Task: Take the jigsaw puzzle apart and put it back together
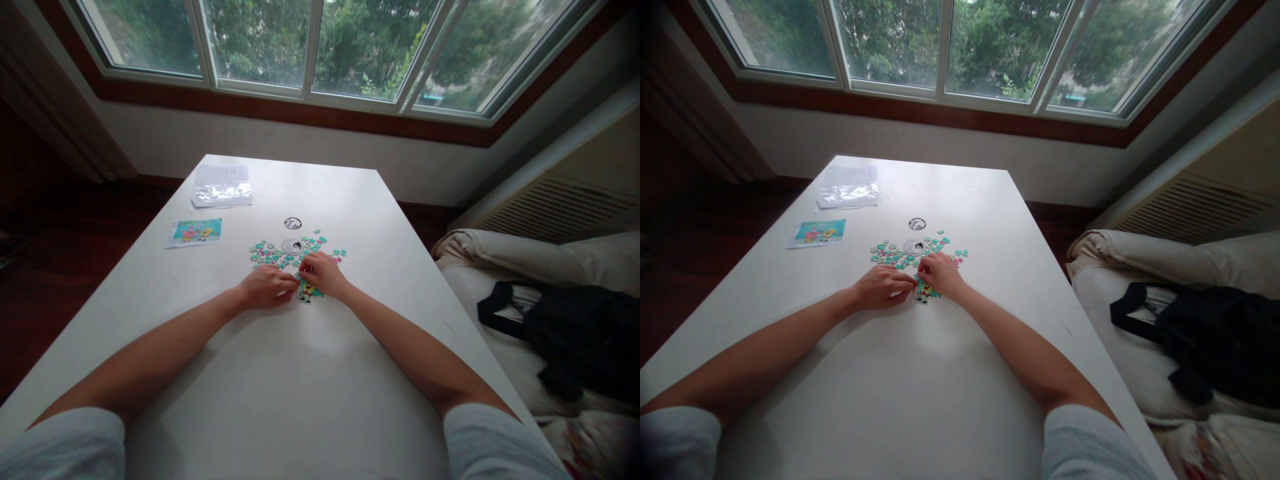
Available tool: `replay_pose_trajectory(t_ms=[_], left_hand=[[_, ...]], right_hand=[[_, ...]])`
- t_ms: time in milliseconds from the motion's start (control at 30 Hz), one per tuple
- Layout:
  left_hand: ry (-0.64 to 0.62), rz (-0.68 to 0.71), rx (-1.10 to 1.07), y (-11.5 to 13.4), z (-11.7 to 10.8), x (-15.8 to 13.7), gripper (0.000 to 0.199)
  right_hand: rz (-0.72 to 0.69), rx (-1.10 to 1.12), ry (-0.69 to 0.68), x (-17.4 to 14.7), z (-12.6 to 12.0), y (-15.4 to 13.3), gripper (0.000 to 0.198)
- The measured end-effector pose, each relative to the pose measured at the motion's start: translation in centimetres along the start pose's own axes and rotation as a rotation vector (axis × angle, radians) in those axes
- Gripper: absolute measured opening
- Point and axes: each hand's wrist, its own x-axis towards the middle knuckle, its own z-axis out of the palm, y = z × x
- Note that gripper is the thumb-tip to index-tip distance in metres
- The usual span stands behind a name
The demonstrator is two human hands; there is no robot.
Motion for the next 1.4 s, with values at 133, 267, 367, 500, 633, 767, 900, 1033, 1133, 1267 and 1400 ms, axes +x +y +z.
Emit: replay_pose_trajectory(t_ms=[133,267,367,500,633,767,900,1033,1133,1267,1400], left_hand=[[0.010,-0.004,-0.007,0.0,-0.1,0.0,0.026],[0.055,-0.063,-0.013,-0.2,0.0,-0.1,0.027],[0.050,-0.074,-0.020,-0.4,0.2,-0.2,0.026],[0.032,-0.070,-0.020,-0.5,0.1,-0.1,0.024],[0.023,-0.052,-0.002,-0.4,-0.1,0.0,0.025],[0.031,-0.026,-0.013,-0.3,-0.1,0.0,0.027],[0.024,-0.023,-0.033,-0.2,-0.2,0.0,0.026],[0.023,-0.035,-0.035,-0.3,-0.2,0.0,0.024],[0.029,-0.044,-0.031,-0.3,-0.2,0.0,0.024],[0.044,-0.046,-0.006,-0.3,-0.2,0.0,0.026],[0.054,-0.052,0.012,-0.3,-0.2,0.0,0.028]], right_hand=[[-0.018,0.036,0.020,0.1,-0.1,0.3,0.005],[0.018,0.045,0.114,0.4,-0.4,0.8,0.009],[0.007,-0.002,0.122,0.3,-0.6,1.1,0.016],[-0.066,-0.106,0.050,0.1,-0.2,1.1,0.030],[-0.166,-0.175,-0.011,0.0,0.6,1.0,0.045],[-0.213,-0.188,-0.021,0.2,0.7,1.1,0.045],[-0.182,-0.156,0.038,0.3,0.1,1.4,0.029],[-0.135,-0.136,0.091,0.3,-0.3,2.0,0.013],[-0.110,-0.124,0.111,0.2,-0.3,2.3,0.008],[-0.099,-0.108,0.112,0.1,-0.3,2.0,0.011],[-0.087,-0.114,0.106,0.0,-0.4,1.5,0.011]])
